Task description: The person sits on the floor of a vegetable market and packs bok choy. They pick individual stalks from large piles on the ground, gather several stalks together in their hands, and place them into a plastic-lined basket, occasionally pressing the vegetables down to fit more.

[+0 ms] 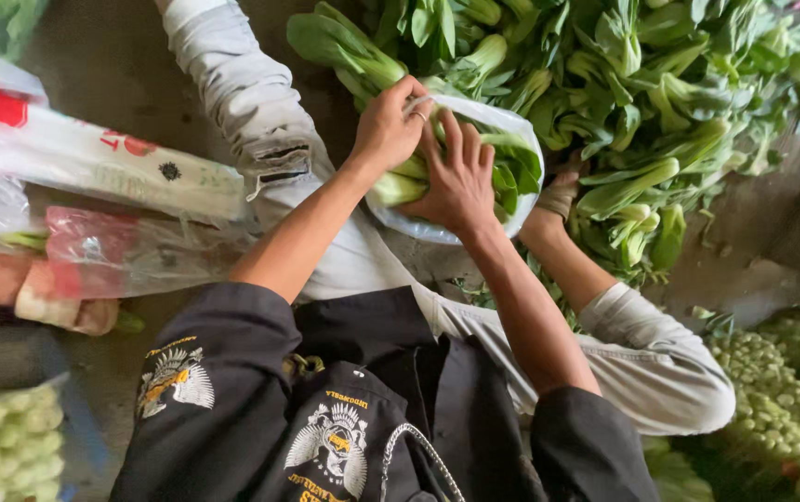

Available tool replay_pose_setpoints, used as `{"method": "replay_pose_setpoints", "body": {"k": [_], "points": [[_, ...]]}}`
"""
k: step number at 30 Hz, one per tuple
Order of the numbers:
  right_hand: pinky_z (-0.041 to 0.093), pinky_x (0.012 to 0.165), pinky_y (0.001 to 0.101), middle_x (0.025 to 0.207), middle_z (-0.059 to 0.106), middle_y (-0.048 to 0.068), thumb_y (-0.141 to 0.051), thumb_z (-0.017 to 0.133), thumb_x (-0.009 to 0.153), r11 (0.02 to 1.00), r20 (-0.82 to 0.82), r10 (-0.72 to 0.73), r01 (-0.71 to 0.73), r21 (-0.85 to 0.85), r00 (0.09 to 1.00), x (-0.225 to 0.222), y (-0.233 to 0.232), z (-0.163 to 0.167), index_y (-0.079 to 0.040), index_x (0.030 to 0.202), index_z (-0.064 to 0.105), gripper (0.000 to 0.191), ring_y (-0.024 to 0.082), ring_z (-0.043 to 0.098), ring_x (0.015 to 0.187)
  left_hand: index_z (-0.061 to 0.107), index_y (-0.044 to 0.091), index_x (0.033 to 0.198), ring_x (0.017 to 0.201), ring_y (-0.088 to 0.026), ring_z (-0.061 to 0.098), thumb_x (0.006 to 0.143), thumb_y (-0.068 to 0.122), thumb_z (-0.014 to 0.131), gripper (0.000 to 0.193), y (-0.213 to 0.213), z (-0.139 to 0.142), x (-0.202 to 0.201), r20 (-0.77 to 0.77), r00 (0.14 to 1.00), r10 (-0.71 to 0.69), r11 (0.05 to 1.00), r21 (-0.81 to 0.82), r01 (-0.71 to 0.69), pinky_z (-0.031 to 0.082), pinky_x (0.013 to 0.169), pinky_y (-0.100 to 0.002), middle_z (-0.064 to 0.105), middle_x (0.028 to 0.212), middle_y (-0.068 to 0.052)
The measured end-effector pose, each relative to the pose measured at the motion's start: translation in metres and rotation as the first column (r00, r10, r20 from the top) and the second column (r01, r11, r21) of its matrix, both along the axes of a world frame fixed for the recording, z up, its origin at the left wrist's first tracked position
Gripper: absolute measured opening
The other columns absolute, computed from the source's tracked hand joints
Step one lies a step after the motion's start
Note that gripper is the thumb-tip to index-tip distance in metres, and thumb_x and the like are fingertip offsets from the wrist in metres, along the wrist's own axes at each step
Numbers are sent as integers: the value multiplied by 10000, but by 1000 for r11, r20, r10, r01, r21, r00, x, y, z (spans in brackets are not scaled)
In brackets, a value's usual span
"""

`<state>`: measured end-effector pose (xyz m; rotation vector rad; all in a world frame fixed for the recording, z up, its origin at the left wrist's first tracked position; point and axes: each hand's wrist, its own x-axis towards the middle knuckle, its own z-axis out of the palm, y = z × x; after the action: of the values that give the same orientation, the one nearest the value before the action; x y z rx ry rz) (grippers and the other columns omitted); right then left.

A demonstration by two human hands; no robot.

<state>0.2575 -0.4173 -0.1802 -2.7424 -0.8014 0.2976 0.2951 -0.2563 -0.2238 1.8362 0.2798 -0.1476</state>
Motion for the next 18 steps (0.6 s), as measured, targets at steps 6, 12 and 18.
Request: {"method": "replay_pose_setpoints", "body": {"k": [6, 12, 18], "points": [[289, 1034, 757, 1614, 275, 169, -621, 956, 426, 995, -27, -48, 46, -89, 998, 2, 5, -38, -140, 1597, 311, 1421, 438, 246, 1464, 669, 92, 1170, 783, -293, 620, 1036, 272, 679, 224, 6, 10, -14, -172, 984, -54, 998, -33, 49, 503, 736, -434, 674, 852, -166], [302, 995, 783, 1613, 292, 174, -647, 943, 476, 999, 33, -38, 39, -19, 999, -23, -5, -18, -148, 1610, 316, 1389, 451, 274, 1459, 448, -25, 1333, 1162, -329, 524, 969, 250, 748, 546, -13, 12, -134, 146, 912, 384, 918, 49, -394, 426, 1012, -454, 519, 1285, -231], [194, 994, 855, 1643, 231, 222, -613, 876, 552, 995, 80, 94, -95, 8, 992, -52, -9, 9, -233, 1558, 352, 1197, 461, 184, 1508, 558, 28, 1014, 717, -349, 594, 988, 370, 668, 361, -25, 18, -158, -120, 931, 346, 933, 153, -327, 485, 688, -482, 633, 808, -175]]}}
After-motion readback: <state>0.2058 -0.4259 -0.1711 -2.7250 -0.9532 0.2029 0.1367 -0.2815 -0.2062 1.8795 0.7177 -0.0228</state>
